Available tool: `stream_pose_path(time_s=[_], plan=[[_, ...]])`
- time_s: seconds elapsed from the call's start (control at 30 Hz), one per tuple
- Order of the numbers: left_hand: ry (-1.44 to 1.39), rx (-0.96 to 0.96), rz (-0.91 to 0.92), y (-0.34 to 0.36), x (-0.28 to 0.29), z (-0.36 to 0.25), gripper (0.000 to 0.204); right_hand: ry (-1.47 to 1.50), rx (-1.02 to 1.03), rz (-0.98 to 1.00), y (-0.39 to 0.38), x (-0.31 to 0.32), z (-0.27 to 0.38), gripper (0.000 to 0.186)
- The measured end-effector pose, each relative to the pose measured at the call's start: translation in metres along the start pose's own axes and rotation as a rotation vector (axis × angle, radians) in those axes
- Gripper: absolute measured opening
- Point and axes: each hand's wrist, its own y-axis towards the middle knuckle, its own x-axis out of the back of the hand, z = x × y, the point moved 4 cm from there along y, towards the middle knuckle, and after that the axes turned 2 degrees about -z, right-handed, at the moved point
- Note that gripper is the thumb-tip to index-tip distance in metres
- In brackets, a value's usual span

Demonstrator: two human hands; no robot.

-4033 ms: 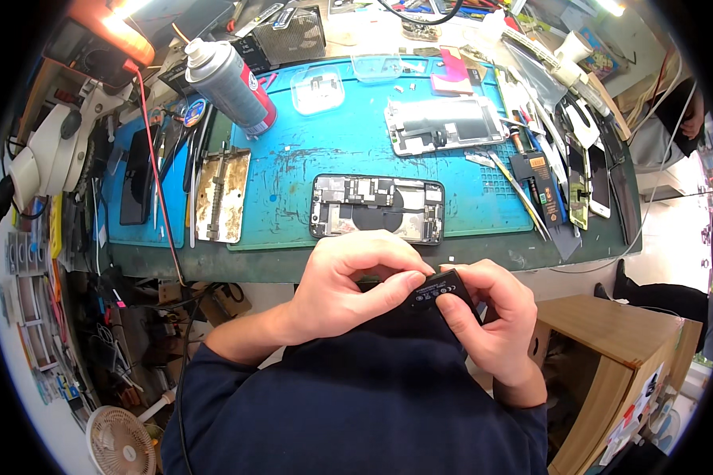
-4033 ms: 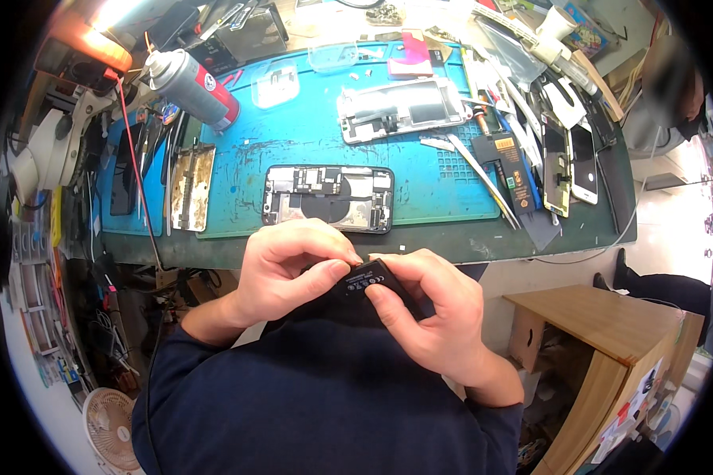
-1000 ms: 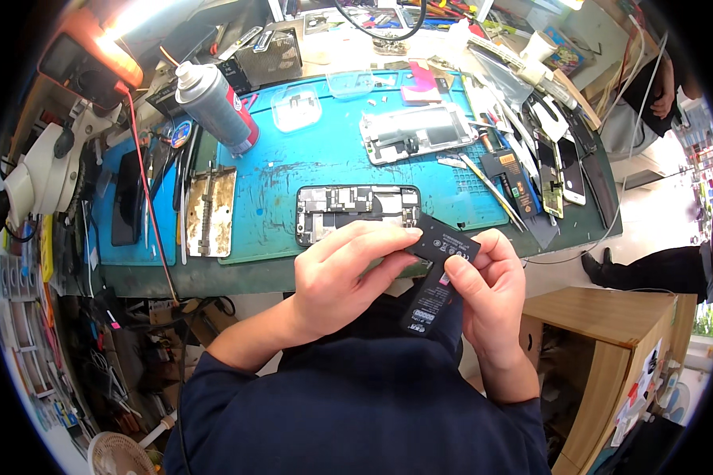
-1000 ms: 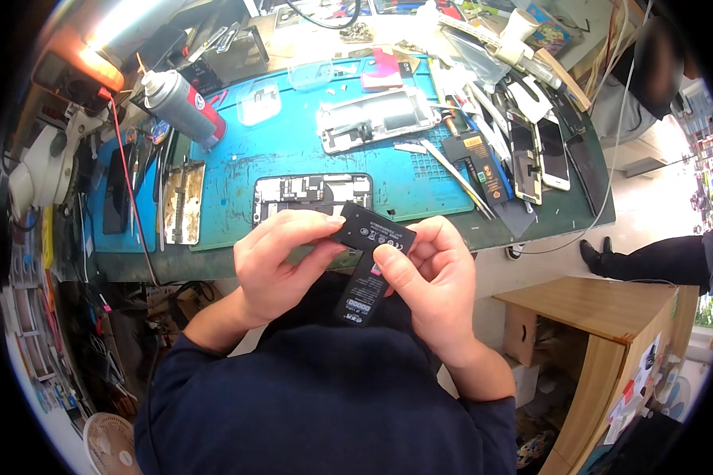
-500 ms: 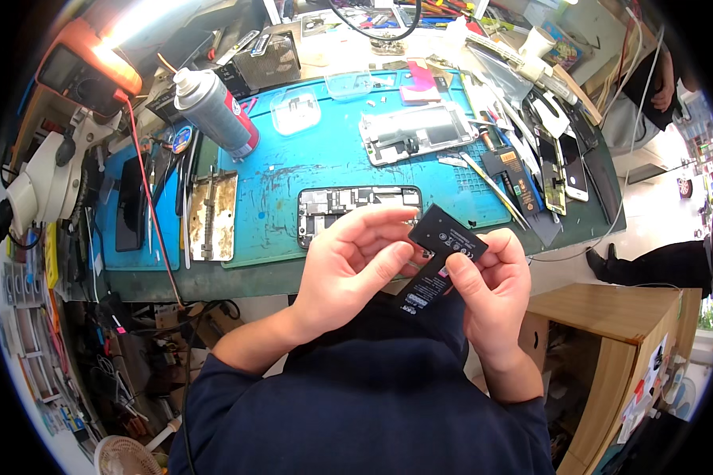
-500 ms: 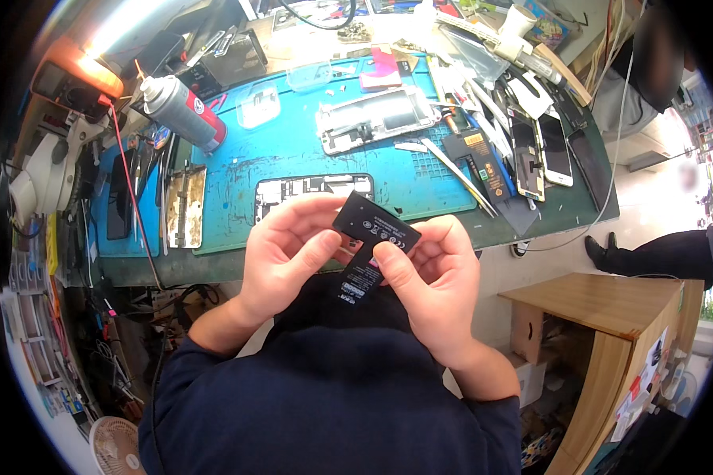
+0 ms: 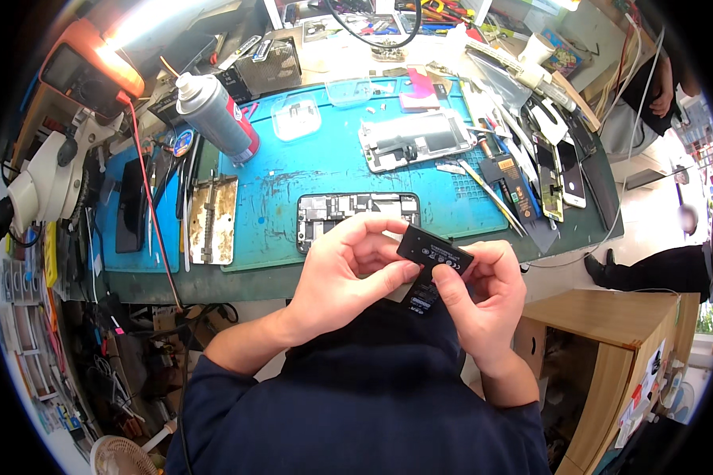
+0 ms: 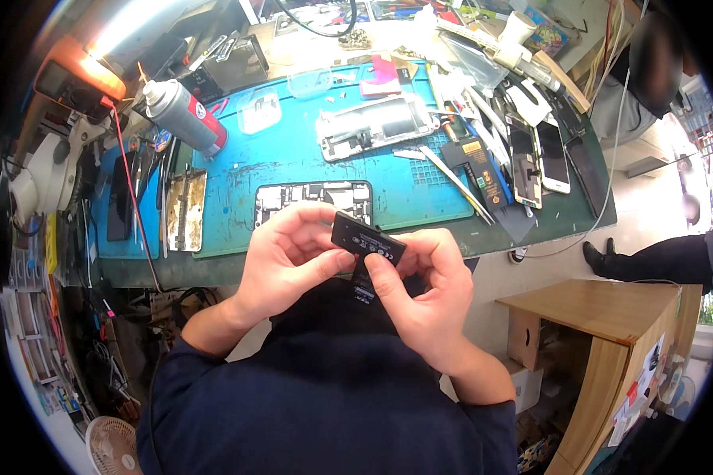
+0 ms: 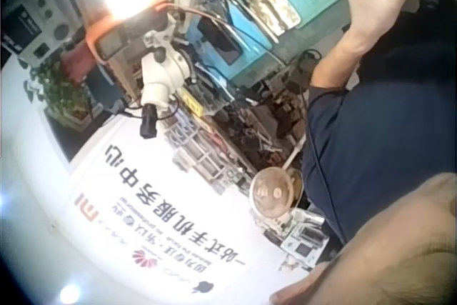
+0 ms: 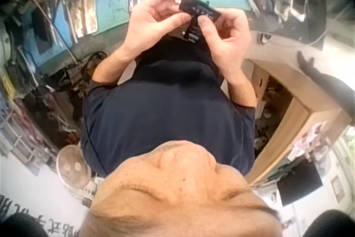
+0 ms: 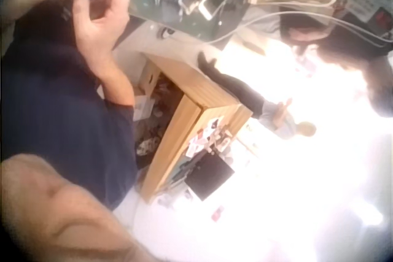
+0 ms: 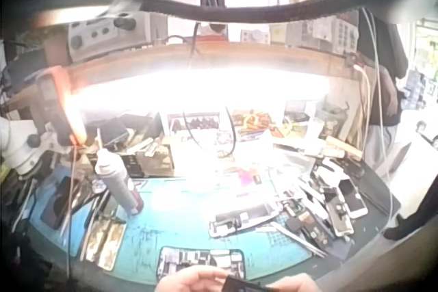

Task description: The person removes a battery from a disassembled smartphone using a metal prying tool. They peel off the protective adhesive backing from the battery and then place it back into the phone's chassis, securing the connector with the tool.

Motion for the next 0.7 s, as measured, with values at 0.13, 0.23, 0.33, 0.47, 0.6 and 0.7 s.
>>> stream_pose_path(time_s=[0.13,0.23,0.33,0.47,0.6,0.7], plan=[[0.0,0.0,0.008,0.001,-0.005,-0.004,0.044,0.179,-0.09,-0.014,-0.002,0.002,-0.009,0.025],[0.024,-0.007,0.019,0.0,-0.006,-0.008,0.045,0.461,-0.248,-0.025,0.0,0.0,-0.013,0.029],[0.055,-0.069,0.055,0.001,-0.007,-0.004,0.044,0.523,-0.321,-0.032,0.005,-0.003,-0.015,0.031],[0.494,-0.341,0.042,0.0,-0.01,-0.015,0.038,0.484,-0.269,-0.084,0.0,-0.004,-0.021,0.026],[0.611,-0.438,-0.02,0.0,-0.011,-0.015,0.035,0.429,-0.255,0.01,-0.001,0.0,-0.023,0.029],[0.482,-0.29,0.008,0.0,-0.007,-0.014,0.038,0.331,-0.207,0.138,0.003,0.004,-0.016,0.043]])
